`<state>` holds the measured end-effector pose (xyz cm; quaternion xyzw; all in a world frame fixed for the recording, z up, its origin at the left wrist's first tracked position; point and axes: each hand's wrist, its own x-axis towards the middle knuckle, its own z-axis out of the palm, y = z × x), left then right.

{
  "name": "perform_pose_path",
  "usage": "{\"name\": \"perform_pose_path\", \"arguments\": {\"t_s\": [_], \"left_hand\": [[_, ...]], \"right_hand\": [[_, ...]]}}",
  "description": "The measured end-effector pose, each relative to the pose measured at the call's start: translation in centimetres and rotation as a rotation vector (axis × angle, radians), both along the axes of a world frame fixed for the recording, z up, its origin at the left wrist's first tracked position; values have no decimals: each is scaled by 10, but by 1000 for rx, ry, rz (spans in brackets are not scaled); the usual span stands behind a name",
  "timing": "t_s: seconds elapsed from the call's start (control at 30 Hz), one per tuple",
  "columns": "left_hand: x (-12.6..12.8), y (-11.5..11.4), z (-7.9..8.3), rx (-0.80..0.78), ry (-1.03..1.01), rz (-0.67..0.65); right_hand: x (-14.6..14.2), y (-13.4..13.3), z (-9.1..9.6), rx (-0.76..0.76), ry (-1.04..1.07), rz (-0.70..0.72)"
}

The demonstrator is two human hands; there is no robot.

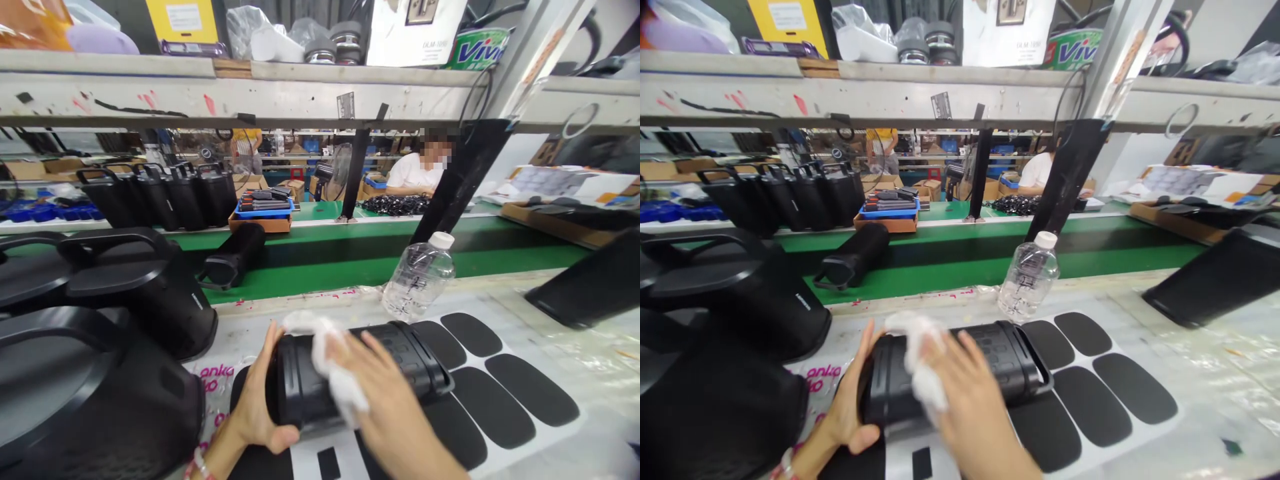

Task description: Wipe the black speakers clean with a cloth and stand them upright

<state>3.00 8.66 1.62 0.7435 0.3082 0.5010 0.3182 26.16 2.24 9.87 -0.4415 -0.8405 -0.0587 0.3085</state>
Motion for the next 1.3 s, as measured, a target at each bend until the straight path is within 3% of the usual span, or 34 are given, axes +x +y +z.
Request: {"name": "perform_pose_path", "arguments": {"t_s": [0.1,0.17,0.2,0.27,0.4,0.47,0.53,0.63,0.77,0.87,0.97,1.03,1.2,1.27,1.3], "left_hand": [[1,-3,6,113,48,-57],[1,-4,7,198,78,-56],[0,-5,7,236,93,-57],[0,-6,7,302,116,-59],[-2,-5,4,410,108,-70],[-5,-2,2,452,116,-119],[-7,1,3,487,185,-170],[-8,2,7,477,360,-134],[2,-8,27,357,465,5],[20,-17,59,275,411,79],[43,-20,95,162,385,-23],[56,-18,110,107,343,-74],[66,-10,114,25,253,-19],[67,-7,112,31,239,-16],[67,-6,111,39,227,-23]], "right_hand": [[61,3,-2,-193,231,-526],[99,6,-4,-406,535,-877],[113,8,-6,-499,686,-995],[127,14,-16,-627,915,-1075],[113,21,-40,-717,1185,-911],[102,19,-38,-703,1319,-839],[96,16,-23,-618,1491,-789],[95,10,16,-398,1704,-670],[88,6,58,-87,1534,-468],[71,8,74,14,1320,-368],[45,16,86,98,1223,-269],[31,25,90,156,1317,-202],[22,37,84,357,1857,-193],[22,31,81,438,1692,-216],[21,26,82,428,1431,-169]]}}
